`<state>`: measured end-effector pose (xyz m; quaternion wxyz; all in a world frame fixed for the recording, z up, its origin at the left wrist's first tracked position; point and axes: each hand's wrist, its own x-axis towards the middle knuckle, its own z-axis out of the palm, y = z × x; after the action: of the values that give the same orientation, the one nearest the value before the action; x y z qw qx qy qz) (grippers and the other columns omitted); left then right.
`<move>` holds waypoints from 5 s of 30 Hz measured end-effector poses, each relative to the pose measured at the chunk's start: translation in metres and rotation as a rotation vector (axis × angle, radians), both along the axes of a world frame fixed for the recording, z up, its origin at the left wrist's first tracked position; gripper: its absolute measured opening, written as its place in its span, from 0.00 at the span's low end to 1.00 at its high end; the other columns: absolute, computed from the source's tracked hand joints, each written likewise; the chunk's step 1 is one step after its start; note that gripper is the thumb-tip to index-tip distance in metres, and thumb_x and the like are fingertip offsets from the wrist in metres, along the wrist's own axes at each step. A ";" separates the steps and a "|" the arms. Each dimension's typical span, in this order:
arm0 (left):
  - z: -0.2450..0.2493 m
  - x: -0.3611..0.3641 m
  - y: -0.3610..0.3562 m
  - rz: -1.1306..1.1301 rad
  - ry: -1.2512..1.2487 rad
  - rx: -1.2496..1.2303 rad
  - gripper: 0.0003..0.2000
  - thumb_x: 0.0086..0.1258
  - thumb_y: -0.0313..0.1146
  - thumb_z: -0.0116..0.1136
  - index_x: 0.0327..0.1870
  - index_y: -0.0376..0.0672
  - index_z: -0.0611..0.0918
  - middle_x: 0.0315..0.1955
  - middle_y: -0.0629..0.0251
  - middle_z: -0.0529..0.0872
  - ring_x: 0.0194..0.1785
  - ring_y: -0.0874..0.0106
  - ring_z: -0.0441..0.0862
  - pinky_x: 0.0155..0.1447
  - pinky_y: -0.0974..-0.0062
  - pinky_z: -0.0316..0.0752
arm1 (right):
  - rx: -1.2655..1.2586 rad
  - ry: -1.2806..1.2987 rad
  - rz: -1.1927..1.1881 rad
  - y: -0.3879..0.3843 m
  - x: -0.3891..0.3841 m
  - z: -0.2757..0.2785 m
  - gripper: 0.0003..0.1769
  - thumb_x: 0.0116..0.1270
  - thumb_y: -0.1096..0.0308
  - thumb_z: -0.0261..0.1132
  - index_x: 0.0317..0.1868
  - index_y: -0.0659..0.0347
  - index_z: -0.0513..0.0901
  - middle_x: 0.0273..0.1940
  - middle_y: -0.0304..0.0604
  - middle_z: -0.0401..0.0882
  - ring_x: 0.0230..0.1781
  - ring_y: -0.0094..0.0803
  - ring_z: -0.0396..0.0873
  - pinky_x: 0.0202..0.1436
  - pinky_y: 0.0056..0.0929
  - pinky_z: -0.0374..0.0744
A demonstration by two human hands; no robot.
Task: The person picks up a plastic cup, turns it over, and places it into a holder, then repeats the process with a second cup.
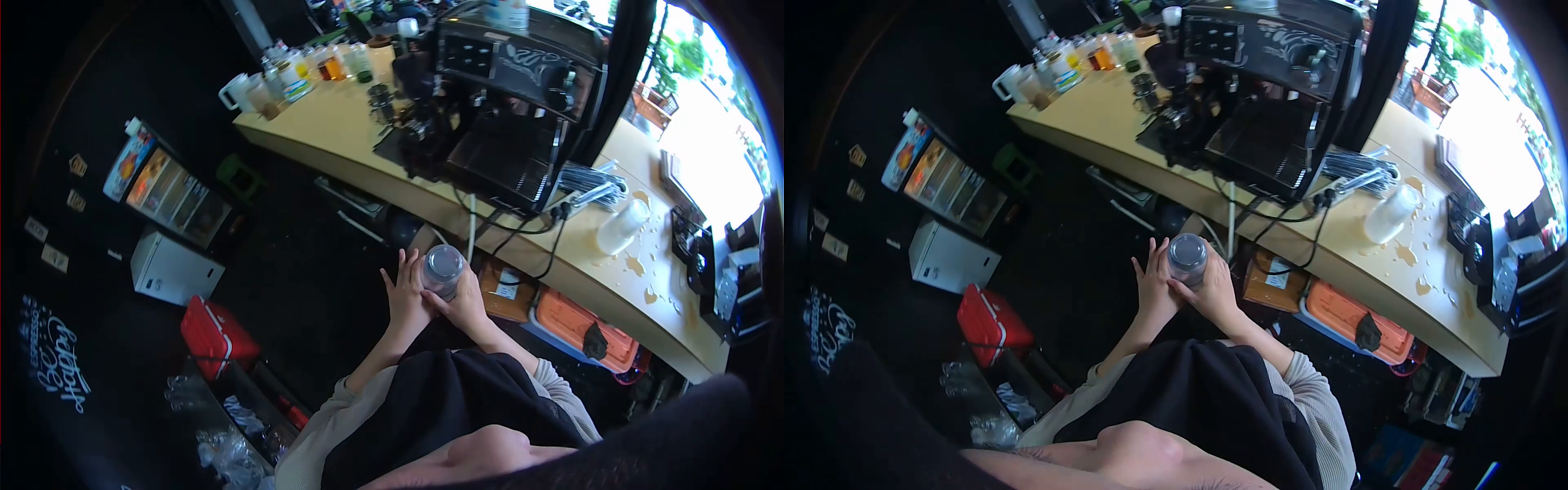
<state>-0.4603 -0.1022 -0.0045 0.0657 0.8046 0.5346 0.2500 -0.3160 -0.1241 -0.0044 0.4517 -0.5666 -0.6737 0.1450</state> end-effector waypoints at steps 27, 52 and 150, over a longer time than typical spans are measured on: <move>-0.013 -0.199 0.005 0.426 -0.104 -0.098 0.34 0.57 0.32 0.63 0.67 0.37 0.67 0.72 0.52 0.64 0.81 0.52 0.49 0.74 0.28 0.38 | -0.039 0.086 0.489 0.069 -0.206 -0.007 0.47 0.56 0.54 0.77 0.67 0.70 0.63 0.58 0.61 0.74 0.58 0.56 0.76 0.61 0.47 0.74; -0.017 -0.320 0.263 0.384 0.053 -0.077 0.42 0.55 0.45 0.67 0.71 0.39 0.64 0.71 0.55 0.67 0.81 0.54 0.50 0.74 0.29 0.42 | -0.080 0.116 0.420 0.320 -0.321 -0.006 0.49 0.51 0.58 0.79 0.69 0.69 0.63 0.59 0.59 0.75 0.61 0.54 0.75 0.64 0.44 0.73; 0.103 -0.056 0.867 -0.596 -0.107 0.133 0.22 0.77 0.38 0.44 0.68 0.40 0.73 0.65 0.55 0.76 0.75 0.55 0.64 0.75 0.39 0.55 | 0.263 -0.031 -0.714 0.773 -0.100 0.132 0.48 0.54 0.46 0.76 0.64 0.66 0.64 0.50 0.55 0.84 0.50 0.53 0.83 0.53 0.44 0.81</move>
<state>-0.5165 0.7649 0.0986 0.1115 0.9142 0.2532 0.2961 -0.4158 0.6485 0.1274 0.5324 -0.7048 -0.4537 -0.1179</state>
